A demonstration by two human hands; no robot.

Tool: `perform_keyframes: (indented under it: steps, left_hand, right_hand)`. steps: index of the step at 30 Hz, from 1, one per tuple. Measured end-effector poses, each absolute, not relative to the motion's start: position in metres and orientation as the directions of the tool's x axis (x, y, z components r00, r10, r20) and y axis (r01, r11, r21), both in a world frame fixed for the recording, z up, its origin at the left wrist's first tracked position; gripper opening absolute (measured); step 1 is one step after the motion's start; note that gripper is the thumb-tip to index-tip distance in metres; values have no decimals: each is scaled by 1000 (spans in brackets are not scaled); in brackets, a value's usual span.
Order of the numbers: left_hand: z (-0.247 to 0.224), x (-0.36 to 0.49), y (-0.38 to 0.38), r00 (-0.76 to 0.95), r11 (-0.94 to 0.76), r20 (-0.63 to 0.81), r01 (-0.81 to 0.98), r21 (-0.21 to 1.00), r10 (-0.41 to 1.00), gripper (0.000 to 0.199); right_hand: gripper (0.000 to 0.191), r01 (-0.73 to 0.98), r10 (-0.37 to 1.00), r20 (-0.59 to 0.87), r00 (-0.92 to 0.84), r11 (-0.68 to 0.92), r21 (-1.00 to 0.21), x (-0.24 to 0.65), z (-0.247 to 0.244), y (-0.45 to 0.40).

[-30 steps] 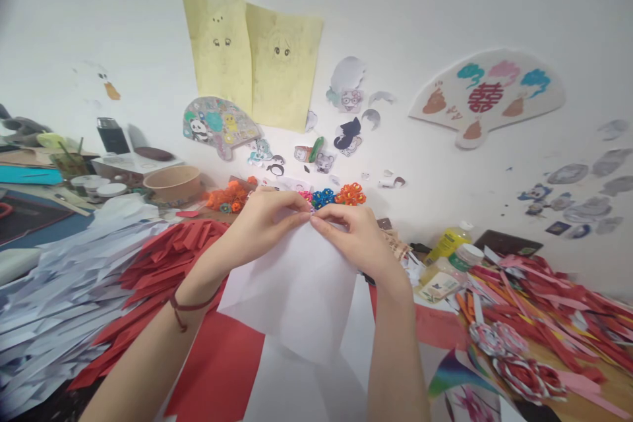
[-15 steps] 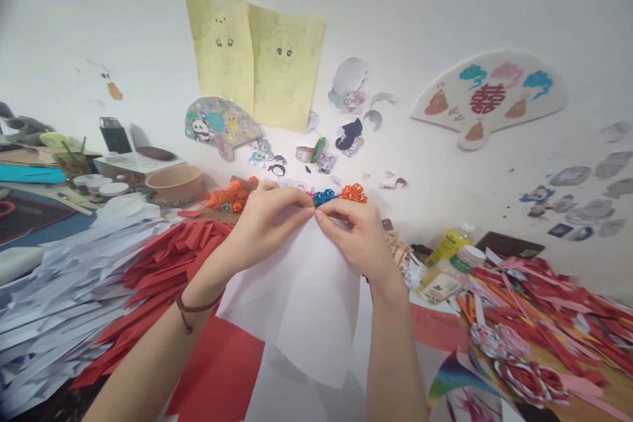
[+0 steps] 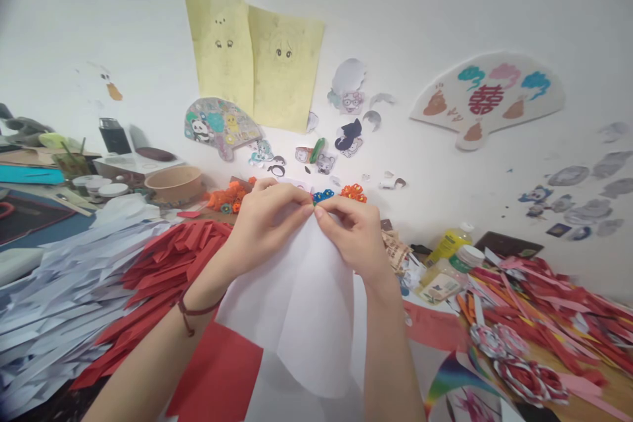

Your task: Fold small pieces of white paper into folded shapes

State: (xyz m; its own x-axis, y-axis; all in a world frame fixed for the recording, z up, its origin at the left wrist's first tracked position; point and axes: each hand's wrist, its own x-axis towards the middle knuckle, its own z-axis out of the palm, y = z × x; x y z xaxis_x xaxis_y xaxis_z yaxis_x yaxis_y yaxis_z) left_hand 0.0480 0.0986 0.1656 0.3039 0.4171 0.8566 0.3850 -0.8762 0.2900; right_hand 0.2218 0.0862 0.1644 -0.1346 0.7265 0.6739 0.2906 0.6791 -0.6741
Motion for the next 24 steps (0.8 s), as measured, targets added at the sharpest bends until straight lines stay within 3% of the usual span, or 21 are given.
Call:
perform_keyframes:
  steps: [14, 24]
  left_hand:
    - [167, 42, 104, 320, -879, 827, 290, 379, 462, 11]
    - [167, 42, 105, 371, -853, 774, 325, 409, 513, 7]
  right_hand:
    - [16, 362, 764, 620, -178, 637, -680, 225, 169, 81]
    - [13, 490, 711, 672, -207, 670, -558, 229, 167, 83]
